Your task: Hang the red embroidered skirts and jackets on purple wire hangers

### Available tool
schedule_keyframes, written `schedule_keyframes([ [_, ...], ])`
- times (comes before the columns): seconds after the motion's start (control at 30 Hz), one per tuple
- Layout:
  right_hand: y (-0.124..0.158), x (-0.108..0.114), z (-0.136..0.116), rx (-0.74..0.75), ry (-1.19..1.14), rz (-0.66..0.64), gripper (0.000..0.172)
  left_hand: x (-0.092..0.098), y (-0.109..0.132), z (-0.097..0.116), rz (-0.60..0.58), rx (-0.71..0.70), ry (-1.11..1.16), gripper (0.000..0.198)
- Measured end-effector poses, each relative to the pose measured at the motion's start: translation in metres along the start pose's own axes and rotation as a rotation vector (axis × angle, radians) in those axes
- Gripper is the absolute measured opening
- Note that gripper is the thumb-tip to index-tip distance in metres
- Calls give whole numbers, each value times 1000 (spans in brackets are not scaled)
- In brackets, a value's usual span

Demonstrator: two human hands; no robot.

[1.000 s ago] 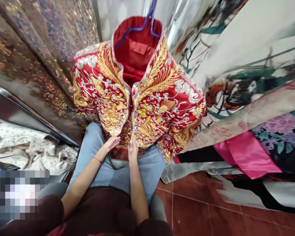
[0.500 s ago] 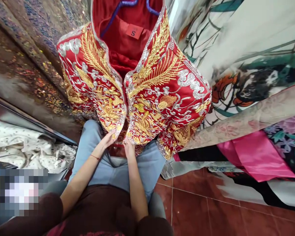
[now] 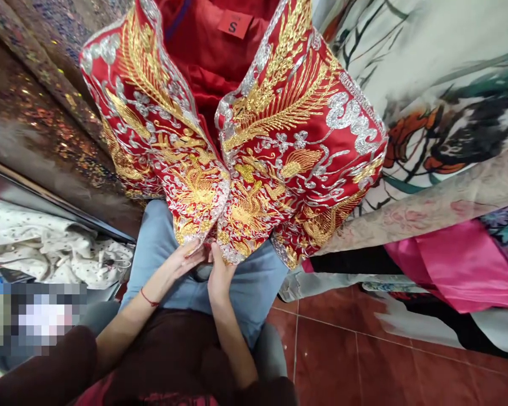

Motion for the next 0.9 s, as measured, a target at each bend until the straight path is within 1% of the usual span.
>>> schedule_keyframes([
  [0.1,15,-3,-13,-7,-32,77,67,-19,13,-6,-14,38,4,45],
  [0.13,19,-3,-17,-11,-37,95,72,-23,15,-7,0,47,-3,45],
  [0.2,27,-2,-21,-16,-28,115,76,-29,19,-8,11,58,-13,44],
  [0.33,36,-2,-24,24,-21,108,70,-31,23,-8,14,83,-3,41],
  [0.43,37,-2,-23,49,-38,113,70,-30,24,-9,35,90,19,39],
  [0.5,36,-3,-21,37,-14,129,68,-30,24,-10,63,74,20,39],
  [0.57,35,-3,-20,23,18,150,61,-30,24,-11,85,52,15,39],
  [0.73,32,-4,-18,30,38,160,45,-31,24,-11,65,10,7,47],
  [0.9,32,-1,-17,18,53,200,44,-28,22,-12,74,-14,-22,44],
])
Point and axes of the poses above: each hand's wrist, its own y-axis away from the middle knuckle, its own x-axis out of the back of the hand, z = x × y, the point moved 2 cm from there along -y, towards the middle knuckle, and after that the axes turned 10 degrees about y, right-handed, at the moved point
